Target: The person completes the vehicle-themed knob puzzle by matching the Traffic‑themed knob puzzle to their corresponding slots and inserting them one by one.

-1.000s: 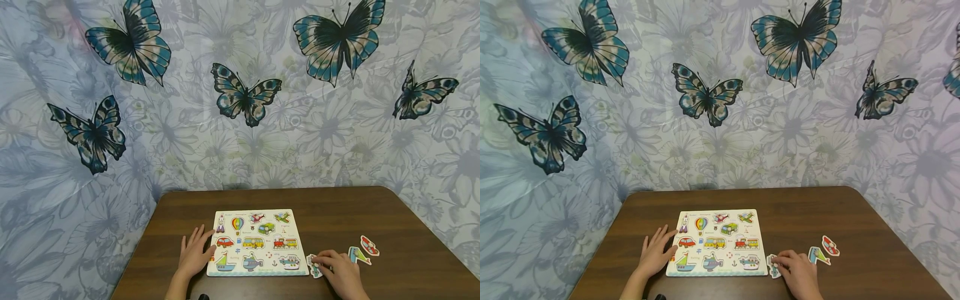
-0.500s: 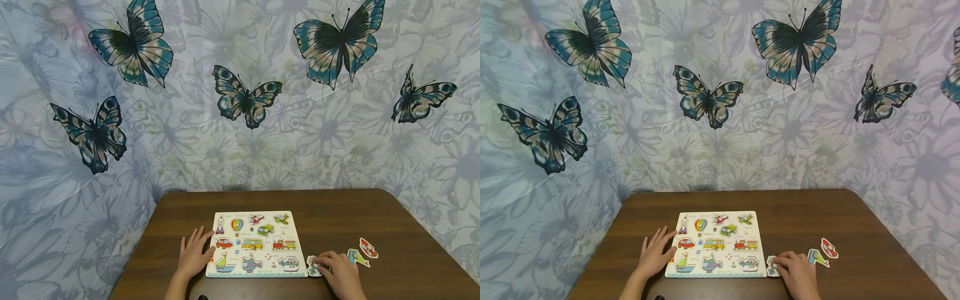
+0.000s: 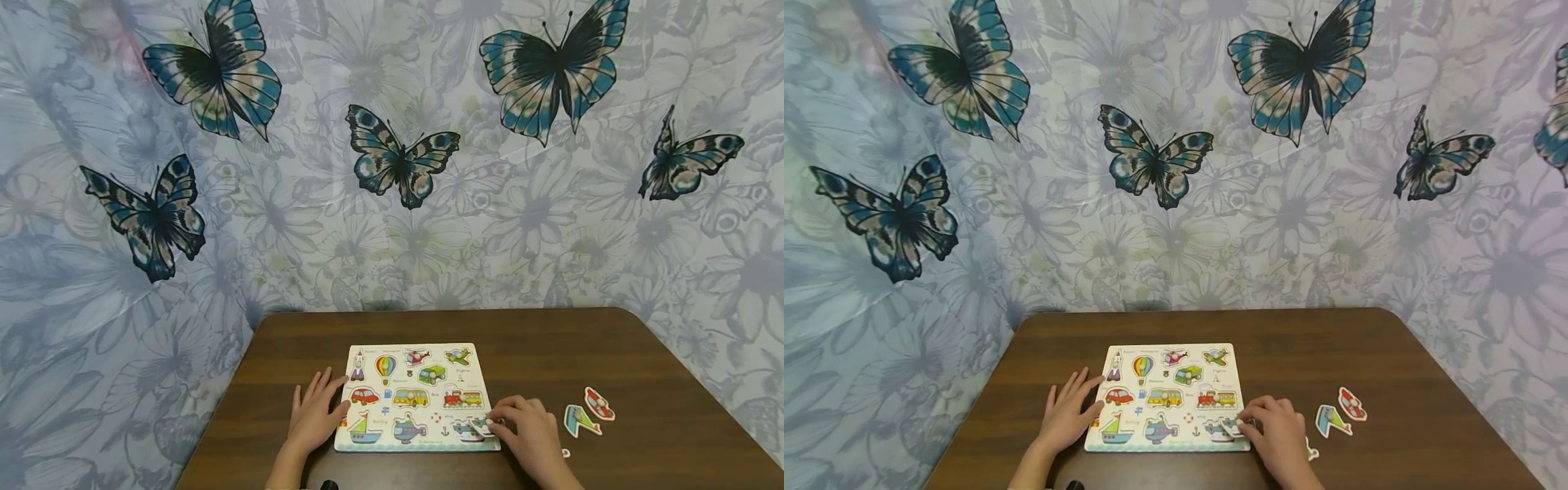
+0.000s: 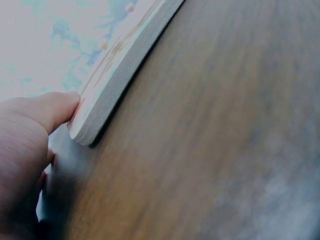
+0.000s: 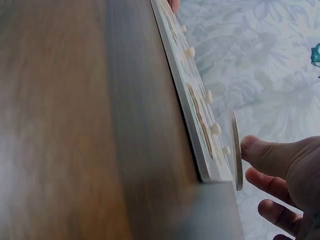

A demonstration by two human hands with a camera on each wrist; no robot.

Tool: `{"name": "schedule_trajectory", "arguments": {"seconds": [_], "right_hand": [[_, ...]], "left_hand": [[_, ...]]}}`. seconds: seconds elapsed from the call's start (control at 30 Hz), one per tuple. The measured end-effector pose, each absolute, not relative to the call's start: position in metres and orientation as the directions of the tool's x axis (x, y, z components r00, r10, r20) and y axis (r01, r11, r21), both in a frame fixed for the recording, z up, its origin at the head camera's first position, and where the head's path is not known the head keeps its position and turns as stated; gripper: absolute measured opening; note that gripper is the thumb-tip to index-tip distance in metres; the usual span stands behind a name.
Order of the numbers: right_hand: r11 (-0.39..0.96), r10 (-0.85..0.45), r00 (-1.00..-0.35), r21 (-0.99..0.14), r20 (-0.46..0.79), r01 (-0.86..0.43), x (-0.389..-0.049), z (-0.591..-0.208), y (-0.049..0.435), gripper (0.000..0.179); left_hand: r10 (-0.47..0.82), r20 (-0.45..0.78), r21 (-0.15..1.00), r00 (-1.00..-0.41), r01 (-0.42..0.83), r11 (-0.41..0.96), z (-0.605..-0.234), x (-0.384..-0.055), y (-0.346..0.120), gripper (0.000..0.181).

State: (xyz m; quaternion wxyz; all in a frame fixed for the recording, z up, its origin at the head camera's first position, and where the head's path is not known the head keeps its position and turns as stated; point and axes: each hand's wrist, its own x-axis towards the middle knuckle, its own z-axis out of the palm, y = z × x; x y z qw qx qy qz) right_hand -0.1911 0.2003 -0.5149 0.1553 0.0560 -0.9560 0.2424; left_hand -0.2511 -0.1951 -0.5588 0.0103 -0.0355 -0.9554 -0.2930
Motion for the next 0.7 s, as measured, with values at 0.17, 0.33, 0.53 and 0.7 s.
{"name": "schedule_trajectory", "arguments": {"seconds": [0.17, 0.33, 0.53, 0.7], "right_hand": [[0.868, -0.044, -0.936, -0.451, 0.348, -0.208, -0.193, -0.518, 0.189, 0.023], [0.868, -0.060, -0.946, -0.451, 0.319, -0.207, -0.196, -0.523, 0.181, 0.025], [0.888, -0.053, -0.952, -0.422, 0.302, -0.184, -0.196, -0.526, 0.173, 0.022], [0.891, -0.059, -0.951, -0.414, 0.304, -0.187, -0.195, -0.530, 0.168, 0.021]], "left_hand": [[0.059, 0.039, 0.558, -0.997, 0.071, 0.827, -0.559, -0.252, -0.195, 0.051], [0.056, 0.045, 0.550, -0.997, 0.071, 0.832, -0.560, -0.253, -0.195, 0.051], [0.057, 0.047, 0.553, -0.997, 0.073, 0.830, -0.561, -0.253, -0.195, 0.051], [0.056, 0.043, 0.554, -0.997, 0.071, 0.830, -0.562, -0.254, -0.195, 0.051]]}}
